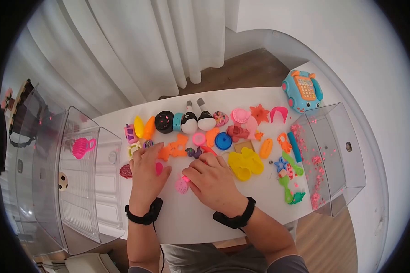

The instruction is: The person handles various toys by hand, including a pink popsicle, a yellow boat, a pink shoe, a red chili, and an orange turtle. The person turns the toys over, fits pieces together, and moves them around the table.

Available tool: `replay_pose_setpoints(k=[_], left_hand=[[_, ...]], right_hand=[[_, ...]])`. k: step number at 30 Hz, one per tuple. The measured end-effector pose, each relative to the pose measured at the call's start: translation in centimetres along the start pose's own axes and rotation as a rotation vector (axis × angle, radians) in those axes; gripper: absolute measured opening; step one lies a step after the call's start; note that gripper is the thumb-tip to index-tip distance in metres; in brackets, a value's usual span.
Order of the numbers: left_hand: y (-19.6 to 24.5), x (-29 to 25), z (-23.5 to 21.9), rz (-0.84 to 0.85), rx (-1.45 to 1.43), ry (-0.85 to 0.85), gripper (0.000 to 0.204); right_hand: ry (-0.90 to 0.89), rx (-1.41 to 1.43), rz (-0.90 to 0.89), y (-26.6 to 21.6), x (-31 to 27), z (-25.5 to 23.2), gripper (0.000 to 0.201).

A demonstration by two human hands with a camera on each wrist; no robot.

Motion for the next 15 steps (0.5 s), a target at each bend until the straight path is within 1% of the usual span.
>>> replay_pose_setpoints(k=[8, 14, 15], left_hand=[[-0.55, 0.15, 0.61, -0.002, 0.051, 0.021, 0.062], [-0.49, 0.19, 0.71, 0.028, 0.051, 0.026, 0.063], [-0.52, 0.28, 0.51, 0.026, 0.048, 0.048, 0.062]], right_hand=[[0.008, 0.038, 0.042, 0.66, -0.06, -0.06, 0.029], [0.027, 0.048, 0.058, 0.75, 0.03, -0.43, 0.036], [0.027, 0.048, 0.057, 0.81, 0.04, -0.43, 0.038]])
Point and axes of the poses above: each hand's wrist, its own x-axis towards the middle knuckle, its own z-axis out of the palm, y = z × x, the point moved 9 cm from there along x, towards the middle knuckle, and after that the axes turned 5 degrees about -z, right-handed, at the moved point
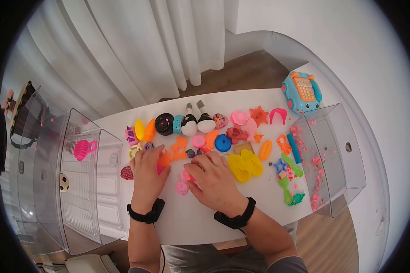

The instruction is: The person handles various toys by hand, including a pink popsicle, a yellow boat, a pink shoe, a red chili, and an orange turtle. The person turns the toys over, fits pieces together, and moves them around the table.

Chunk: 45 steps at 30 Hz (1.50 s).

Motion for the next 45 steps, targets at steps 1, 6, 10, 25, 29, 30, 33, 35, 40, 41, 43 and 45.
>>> replay_pose_setpoints(k=[1, 6, 10, 25, 29, 30, 33, 35, 40, 41, 43, 45], left_hand=[[0.0, 0.1, -0.2, -0.002, -0.003, 0.022, 0.061], [-0.7, 0.5, -2.5, -0.130, -0.599, 0.115, 0.053], [0.5, -0.4, -0.7, -0.317, -1.671, -0.250, 0.055], [4.3, -2.9, 4.3, -0.424, -1.721, -0.749, 0.038], [6.0, -2.5, 3.1, -0.226, -1.463, -0.630, 0.031], [5.5, -2.6, 3.3, -0.270, -1.448, -0.623, 0.027], [4.1, -2.5, 3.8, -0.385, -1.456, -0.564, 0.022], [3.1, -2.4, 3.7, -0.459, -1.479, -0.506, 0.019], [2.8, -1.6, 2.6, -0.393, -1.530, -0.360, 0.012], [3.0, -1.6, 2.6, -0.393, -1.531, -0.359, 0.012], [4.0, -1.7, 2.8, -0.379, -1.524, -0.445, 0.008], [4.5, -1.7, 2.2, -0.394, -1.497, -0.475, 0.008]], right_hand=[[0.001, 0.000, -0.001, 0.0, 0.0, 0.0, 0.041], [0.039, 0.018, 0.044, 0.2, 0.2, -0.9, 0.055], [0.164, 0.142, 0.056, -0.4, 0.5, -2.6, 0.075], [0.288, 0.167, 0.005, -0.2, 0.2, -3.4, 0.058], [0.300, 0.112, 0.041, 0.4, 0.0, -3.5, 0.056], [0.285, 0.107, 0.029, 0.2, 0.2, -3.4, 0.055], [0.257, 0.123, 0.010, -0.5, 0.5, -3.5, 0.052], [0.240, 0.148, 0.000, -0.7, 0.6, -3.4, 0.050], [0.210, 0.197, -0.021, -0.1, -0.1, -3.0, 0.036], [0.209, 0.198, -0.022, -0.1, -0.1, -2.9, 0.036], [0.348, 0.263, 0.051, 0.9, -0.5, -3.8, 0.046], [0.323, 0.278, 0.060, 0.6, -0.3, -3.8, 0.051]])
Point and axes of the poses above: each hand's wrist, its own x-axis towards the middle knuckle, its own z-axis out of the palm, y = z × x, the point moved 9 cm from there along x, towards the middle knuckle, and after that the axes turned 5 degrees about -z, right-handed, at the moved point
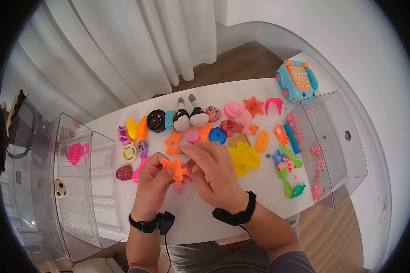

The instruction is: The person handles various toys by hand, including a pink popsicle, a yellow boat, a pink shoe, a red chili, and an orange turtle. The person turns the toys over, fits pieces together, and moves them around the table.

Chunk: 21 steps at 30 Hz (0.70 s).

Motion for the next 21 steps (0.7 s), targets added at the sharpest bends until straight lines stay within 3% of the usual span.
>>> replay_pose_setpoints(k=[11, 16, 21], left_hand=[[-1.8, 0.0, -0.9, -0.085, 0.081, -0.037, 0.015], [-1.0, 0.2, -0.9, 0.044, 0.021, 0.070, 0.013], [-0.7, 0.3, -0.9, 0.045, 0.072, 0.048, 0.013]], right_hand=[[-0.064, 0.050, 0.000, -0.5, 0.2, 0.8, 0.057], [-0.051, 0.038, -0.011, 0.1, -0.2, 0.7, 0.039], [-0.026, 0.028, -0.058, -0.4, 0.0, 0.5, 0.031]])
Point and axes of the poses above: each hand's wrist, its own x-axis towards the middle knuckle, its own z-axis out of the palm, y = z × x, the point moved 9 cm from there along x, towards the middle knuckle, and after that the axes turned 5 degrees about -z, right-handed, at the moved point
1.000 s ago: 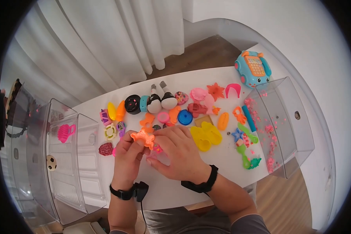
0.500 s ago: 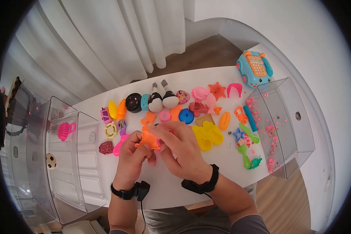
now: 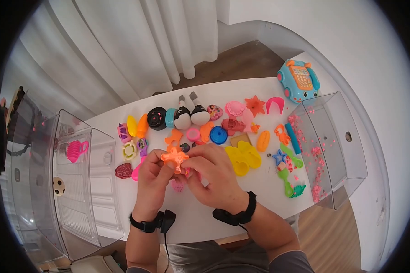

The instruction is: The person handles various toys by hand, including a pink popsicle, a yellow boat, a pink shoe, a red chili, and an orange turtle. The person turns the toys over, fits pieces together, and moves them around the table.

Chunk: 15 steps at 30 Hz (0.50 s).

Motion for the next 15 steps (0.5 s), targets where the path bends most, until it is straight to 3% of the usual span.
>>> replay_pose_setpoints(k=[8, 15], left_hand=[[0.0, -0.2, -0.2, -0.027, 0.084, 0.007, 0.014], [0.0, 0.1, -0.1, 0.065, -0.021, 0.017, 0.015]], right_hand=[[0.131, 0.057, 0.134, 0.8, 0.0, -1.0, 0.031], [-0.010, 0.010, -0.010, 0.0, -0.1, 0.1, 0.031]])
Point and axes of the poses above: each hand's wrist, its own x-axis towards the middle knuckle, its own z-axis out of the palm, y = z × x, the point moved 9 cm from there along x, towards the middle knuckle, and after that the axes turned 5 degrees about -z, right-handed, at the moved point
